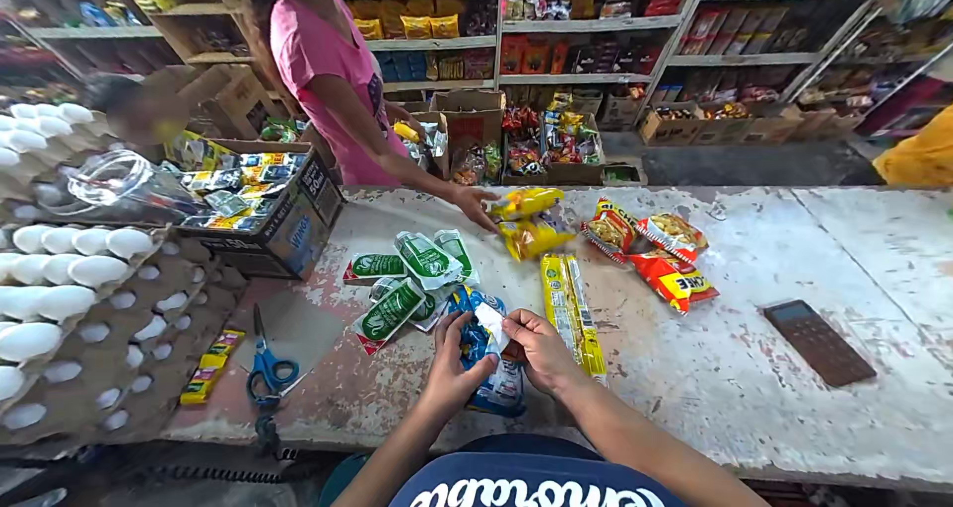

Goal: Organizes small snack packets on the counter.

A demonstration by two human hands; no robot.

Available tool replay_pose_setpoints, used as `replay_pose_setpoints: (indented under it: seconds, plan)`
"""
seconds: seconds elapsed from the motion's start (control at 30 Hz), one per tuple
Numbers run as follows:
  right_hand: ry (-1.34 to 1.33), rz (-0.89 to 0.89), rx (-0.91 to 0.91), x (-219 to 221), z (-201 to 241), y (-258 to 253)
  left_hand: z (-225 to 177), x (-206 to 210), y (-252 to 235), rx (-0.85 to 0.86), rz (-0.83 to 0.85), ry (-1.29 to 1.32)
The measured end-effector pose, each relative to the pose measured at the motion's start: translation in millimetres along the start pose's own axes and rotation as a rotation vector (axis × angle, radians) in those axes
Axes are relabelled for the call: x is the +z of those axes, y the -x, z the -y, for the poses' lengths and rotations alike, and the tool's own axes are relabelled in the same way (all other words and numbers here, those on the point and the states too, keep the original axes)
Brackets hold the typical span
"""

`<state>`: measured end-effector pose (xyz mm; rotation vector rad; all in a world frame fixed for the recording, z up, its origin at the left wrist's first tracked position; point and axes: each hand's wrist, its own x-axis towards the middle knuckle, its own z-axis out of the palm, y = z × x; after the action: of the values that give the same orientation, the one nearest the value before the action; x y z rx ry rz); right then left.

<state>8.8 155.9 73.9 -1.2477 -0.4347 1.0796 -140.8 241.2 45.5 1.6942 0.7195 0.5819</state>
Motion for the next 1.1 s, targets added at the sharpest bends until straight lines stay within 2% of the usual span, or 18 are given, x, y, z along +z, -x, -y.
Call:
replay_pose_setpoints:
  seconds: [0.07, 0.13, 0.27, 0.47, 0.53, 0.63, 0.77, 0.83, 0.9, 0.97, 1.1]
  plan:
    - [-0.28, -0.036, 0.13, -2, -14, 2, 7, -9, 1, 0.011, 0.016, 0.041]
    - [-0.42, -0.055, 0.196, -3, -27, 4, 12, -20, 4, 0.012, 0.029, -0.024]
    - [-0.302, 0.058, 0.228, 2, -22, 4, 7, -30, 17, 0.065, 0.002, -0.223]
    - [-0.154, 0.137, 0.155, 7, -20, 6, -10, -22, 10, 0.141, -0.123, -0.504]
    - [-0.17, 0.139, 0.144, 6, -20, 10, -14, -22, 5, 0.14, -0.09, -0.585]
    - [-0.33, 0.038, 0.152, 1, -27, 15, -16, -24, 2, 0.163, -0.011, -0.637]
    - [-0.57, -0.245, 0.208, -7, -20, 19, 0, -28, 3, 0.152, -0.09, -0.627]
    - [-0.583, -0.277, 0.237, -8, -17, 14, 8, -27, 6, 0.158, -0.117, -0.613]
    - [-0.469, -0.285, 0.279, -9, -19, 7, 9, -24, 10, 0.144, -0.115, -0.6]
    - [-0.212, -0.244, 0.238, -8, -23, -2, 7, -19, 11, 0.138, -0.105, -0.58]
    - [0.415, 0.118, 0.114, -23, -16, -3, 12, -19, 15, 0.086, -0.065, -0.552]
